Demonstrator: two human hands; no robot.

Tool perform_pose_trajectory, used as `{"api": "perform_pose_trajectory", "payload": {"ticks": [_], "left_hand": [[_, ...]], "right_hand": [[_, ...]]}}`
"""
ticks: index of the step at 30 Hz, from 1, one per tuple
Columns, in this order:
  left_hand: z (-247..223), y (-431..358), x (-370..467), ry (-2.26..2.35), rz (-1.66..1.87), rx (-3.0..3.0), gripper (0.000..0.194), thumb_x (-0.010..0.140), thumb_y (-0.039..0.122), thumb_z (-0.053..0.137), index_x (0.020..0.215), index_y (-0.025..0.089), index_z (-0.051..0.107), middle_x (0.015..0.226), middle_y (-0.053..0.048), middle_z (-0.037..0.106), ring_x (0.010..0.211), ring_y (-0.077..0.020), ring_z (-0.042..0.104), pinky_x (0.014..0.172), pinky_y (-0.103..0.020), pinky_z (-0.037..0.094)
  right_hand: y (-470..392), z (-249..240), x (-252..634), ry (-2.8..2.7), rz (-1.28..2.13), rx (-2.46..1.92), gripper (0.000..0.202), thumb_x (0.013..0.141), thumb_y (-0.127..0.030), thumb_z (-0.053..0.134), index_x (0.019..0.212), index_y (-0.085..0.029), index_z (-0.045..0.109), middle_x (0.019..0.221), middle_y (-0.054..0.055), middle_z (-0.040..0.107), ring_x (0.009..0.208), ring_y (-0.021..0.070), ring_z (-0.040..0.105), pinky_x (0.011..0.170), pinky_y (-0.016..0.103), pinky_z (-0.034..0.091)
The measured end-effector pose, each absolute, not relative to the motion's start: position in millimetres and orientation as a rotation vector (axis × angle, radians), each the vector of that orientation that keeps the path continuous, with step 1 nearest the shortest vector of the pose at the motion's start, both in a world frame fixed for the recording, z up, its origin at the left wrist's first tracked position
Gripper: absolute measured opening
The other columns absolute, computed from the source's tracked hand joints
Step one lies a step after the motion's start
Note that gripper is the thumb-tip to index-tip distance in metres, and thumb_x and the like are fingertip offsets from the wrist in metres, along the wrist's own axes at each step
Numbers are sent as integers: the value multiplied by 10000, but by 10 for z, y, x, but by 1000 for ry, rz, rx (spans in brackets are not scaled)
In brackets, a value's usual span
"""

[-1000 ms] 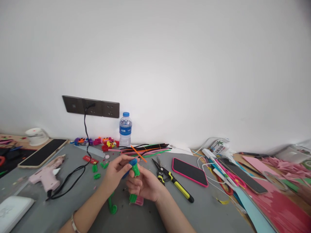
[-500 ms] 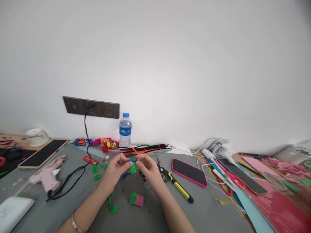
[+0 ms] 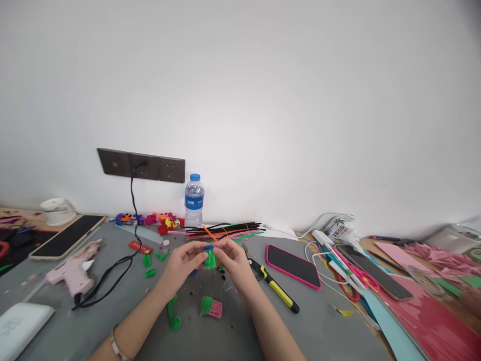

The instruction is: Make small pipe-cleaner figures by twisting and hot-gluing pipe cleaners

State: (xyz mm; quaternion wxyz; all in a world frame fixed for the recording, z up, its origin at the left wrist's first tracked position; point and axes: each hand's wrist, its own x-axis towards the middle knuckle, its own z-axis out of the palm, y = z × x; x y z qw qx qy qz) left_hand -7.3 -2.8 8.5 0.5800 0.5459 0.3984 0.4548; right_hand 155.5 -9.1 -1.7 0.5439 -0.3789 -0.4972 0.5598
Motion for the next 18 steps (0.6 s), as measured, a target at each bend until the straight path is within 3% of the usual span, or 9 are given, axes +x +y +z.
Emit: {"api": "perform_pose_trajectory", "payload": {"ticks": [6, 11, 14, 18], "left_hand": [[111, -53, -53, 964, 1026, 1295, 390, 728, 439, 693, 1016, 180, 647, 810, -41, 679, 509, -110, 522, 447, -237, 476], [94, -29, -69, 1052, 1036, 1384, 321, 773, 463, 635, 903, 170, 646, 635, 15, 605, 453, -93, 466, 440, -225, 436], [53, -11, -81, 1079, 1021, 1523, 337, 786, 436, 618, 996, 176, 662, 750, -24, 658, 537, -128, 545, 489, -246, 479], [-30, 4, -73, 1071, 1066, 1702, 392, 718, 331, 691, 1083, 200, 635, 1021, -81, 673, 822, -216, 637, 594, -270, 539]], "right_hand": [[-72, -15, 1606, -1256, 1290, -933, 293, 733, -430, 721, 772, -181, 572, 615, -49, 532, 539, 108, 523, 538, 248, 471], [-61, -24, 1644, -1301, 1315, -979, 320, 692, -417, 755, 743, -189, 538, 646, -28, 600, 590, 144, 627, 565, 251, 492], [-54, -42, 1641, -1260, 1328, -975, 335, 683, -421, 763, 741, -196, 521, 629, -31, 609, 579, 143, 633, 557, 245, 489], [-56, -50, 1618, -1197, 1338, -954, 343, 692, -450, 751, 744, -201, 522, 623, -38, 602, 559, 128, 601, 541, 240, 486]]}}
